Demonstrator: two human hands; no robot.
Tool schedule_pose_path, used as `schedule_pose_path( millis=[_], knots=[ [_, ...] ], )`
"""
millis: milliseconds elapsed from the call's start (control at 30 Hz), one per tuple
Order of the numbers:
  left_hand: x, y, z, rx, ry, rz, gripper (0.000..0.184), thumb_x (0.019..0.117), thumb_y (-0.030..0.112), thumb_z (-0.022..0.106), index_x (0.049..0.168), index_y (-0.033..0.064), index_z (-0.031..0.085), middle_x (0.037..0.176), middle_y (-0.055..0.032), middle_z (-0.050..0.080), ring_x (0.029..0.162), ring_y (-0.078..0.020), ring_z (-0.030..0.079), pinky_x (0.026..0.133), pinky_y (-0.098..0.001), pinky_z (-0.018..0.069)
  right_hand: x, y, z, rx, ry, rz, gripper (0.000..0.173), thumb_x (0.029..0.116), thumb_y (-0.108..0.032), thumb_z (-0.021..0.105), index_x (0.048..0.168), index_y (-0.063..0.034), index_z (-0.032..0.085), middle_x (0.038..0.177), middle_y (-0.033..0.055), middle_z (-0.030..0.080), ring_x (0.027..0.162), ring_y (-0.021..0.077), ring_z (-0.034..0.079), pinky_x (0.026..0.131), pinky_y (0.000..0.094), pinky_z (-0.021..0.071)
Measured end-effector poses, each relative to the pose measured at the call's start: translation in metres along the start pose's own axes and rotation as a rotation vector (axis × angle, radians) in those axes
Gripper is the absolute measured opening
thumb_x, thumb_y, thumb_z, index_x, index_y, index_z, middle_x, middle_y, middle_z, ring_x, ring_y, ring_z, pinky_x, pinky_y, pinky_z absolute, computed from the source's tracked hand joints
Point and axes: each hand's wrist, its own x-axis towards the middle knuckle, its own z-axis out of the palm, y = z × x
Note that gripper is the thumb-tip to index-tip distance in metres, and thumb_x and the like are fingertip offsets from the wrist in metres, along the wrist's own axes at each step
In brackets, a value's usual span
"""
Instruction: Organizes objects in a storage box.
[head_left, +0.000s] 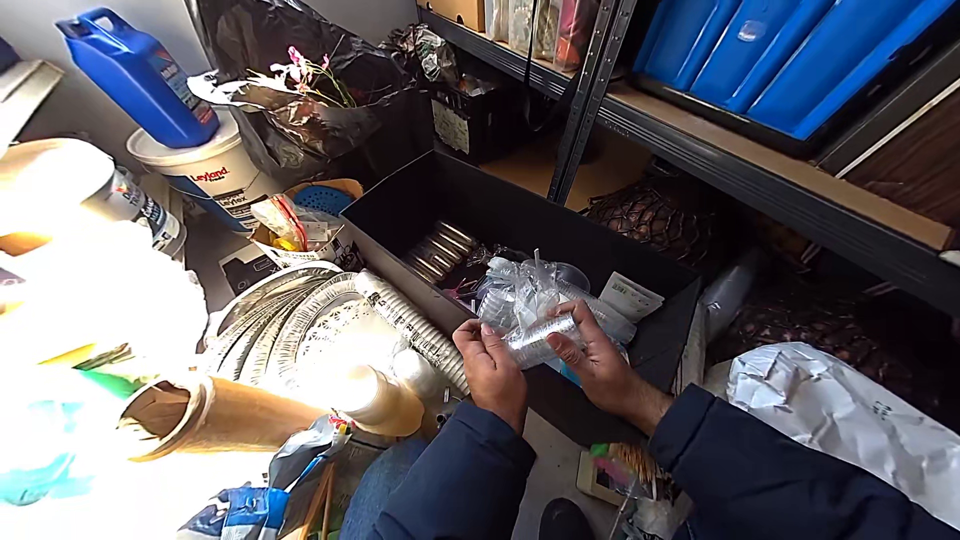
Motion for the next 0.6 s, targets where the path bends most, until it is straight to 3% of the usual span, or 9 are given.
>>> schedule_pose_path(
  millis=[67, 133, 233, 300, 367, 433, 500, 567, 600],
  knots=[
    [0.001, 0.001, -0.001, 0.066, 0.024, 0.066, 0.029, 0.1074, 0.024, 0.041, 0.127, 0.0041, 0.047, 0.090, -0.0045, 0.064, 0.079, -0.0113, 0.067, 0.073, -0.0338, 0.0592, 0.000, 0.002, 0.001, 0.049, 0.005, 0.055, 0.042, 0.1021, -0.052, 0.056, 0.128, -0.0186, 0.053, 0.115, -0.0009, 0.066, 0.105, 0.0116, 0.066, 0.089, 0.0321, 0.0589],
    [0.004, -0.001, -0.002, 0.092, 0.021, 0.117, 0.031, 0.1073, 0.026, 0.040, 0.129, 0.0047, 0.047, 0.092, -0.0037, 0.064, 0.081, -0.0111, 0.066, 0.074, -0.0338, 0.0586, 0.001, 0.001, 0.002, 0.121, 0.010, 0.110, 0.045, 0.1014, -0.054, 0.057, 0.128, -0.0183, 0.053, 0.115, 0.0029, 0.065, 0.099, 0.0174, 0.070, 0.084, 0.0370, 0.0636],
    [0.008, -0.002, -0.003, -0.090, -0.134, 0.100, 0.039, 0.1064, 0.029, 0.047, 0.137, 0.0047, 0.042, 0.101, -0.0069, 0.065, 0.088, -0.0147, 0.068, 0.075, -0.0355, 0.0609, 0.005, -0.006, -0.003, 0.182, 0.051, 0.148, 0.045, 0.1017, -0.049, 0.058, 0.135, -0.0193, 0.052, 0.122, 0.0065, 0.064, 0.099, 0.0240, 0.071, 0.082, 0.0426, 0.0645],
    [0.005, 0.001, -0.003, -0.233, -0.246, 0.069, 0.054, 0.1023, 0.028, 0.058, 0.147, 0.0051, 0.037, 0.115, -0.0096, 0.066, 0.102, -0.0174, 0.069, 0.087, -0.0377, 0.0610, 0.008, -0.009, -0.010, 0.277, 0.103, 0.133, 0.051, 0.0986, -0.041, 0.065, 0.140, -0.0183, 0.046, 0.122, 0.0096, 0.065, 0.098, 0.0270, 0.072, 0.081, 0.0447, 0.0651],
    [0.002, 0.009, -0.002, -0.347, -0.295, 0.057, 0.062, 0.0965, 0.022, 0.069, 0.147, 0.0058, 0.037, 0.119, -0.0111, 0.066, 0.108, -0.0187, 0.068, 0.093, -0.0367, 0.0598, 0.009, -0.010, -0.014, 0.374, 0.176, 0.134, 0.061, 0.0919, -0.031, 0.075, 0.140, -0.0190, 0.039, 0.116, 0.0091, 0.068, 0.097, 0.0251, 0.072, 0.082, 0.0429, 0.0633],
    [0.000, 0.014, -0.002, -0.406, -0.351, 0.067, 0.061, 0.0915, 0.017, 0.076, 0.141, 0.0034, 0.044, 0.113, -0.0131, 0.070, 0.103, -0.0222, 0.071, 0.091, -0.0390, 0.0617, 0.010, -0.011, -0.009, 0.459, 0.327, 0.155, 0.064, 0.0883, -0.020, 0.078, 0.138, -0.0160, 0.037, 0.105, 0.0115, 0.070, 0.087, 0.0247, 0.074, 0.076, 0.0415, 0.0643],
    [0.000, 0.014, -0.003, -0.370, -0.414, 0.075, 0.049, 0.0897, 0.018, 0.078, 0.132, 0.0011, 0.059, 0.109, -0.0123, 0.072, 0.099, -0.0214, 0.072, 0.089, -0.0387, 0.0626, 0.012, -0.013, -0.003, 0.497, 0.422, 0.171, 0.057, 0.0904, -0.014, 0.076, 0.135, -0.0127, 0.042, 0.099, 0.0136, 0.071, 0.080, 0.0255, 0.074, 0.070, 0.0402, 0.0646],
    [0.000, 0.012, -0.005, -0.338, -0.426, 0.056, 0.032, 0.0881, 0.018, 0.079, 0.113, 0.0004, 0.070, 0.103, -0.0120, 0.071, 0.093, -0.0211, 0.071, 0.084, -0.0381, 0.0632, 0.011, -0.010, -0.001, 0.449, 0.380, 0.111, 0.043, 0.0933, -0.017, 0.074, 0.132, -0.0123, 0.055, 0.102, 0.0128, 0.074, 0.083, 0.0233, 0.074, 0.073, 0.0371, 0.0635],
    [-0.001, 0.012, -0.004, -0.336, -0.406, 0.057, 0.026, 0.0870, 0.015, 0.079, 0.106, -0.0008, 0.072, 0.098, -0.0126, 0.072, 0.088, -0.0213, 0.072, 0.081, -0.0377, 0.0640, 0.011, -0.006, -0.001, 0.396, 0.303, 0.057, 0.042, 0.0965, -0.025, 0.071, 0.135, -0.0141, 0.058, 0.104, 0.0110, 0.073, 0.088, 0.0214, 0.073, 0.078, 0.0364, 0.0625]
  ],
)
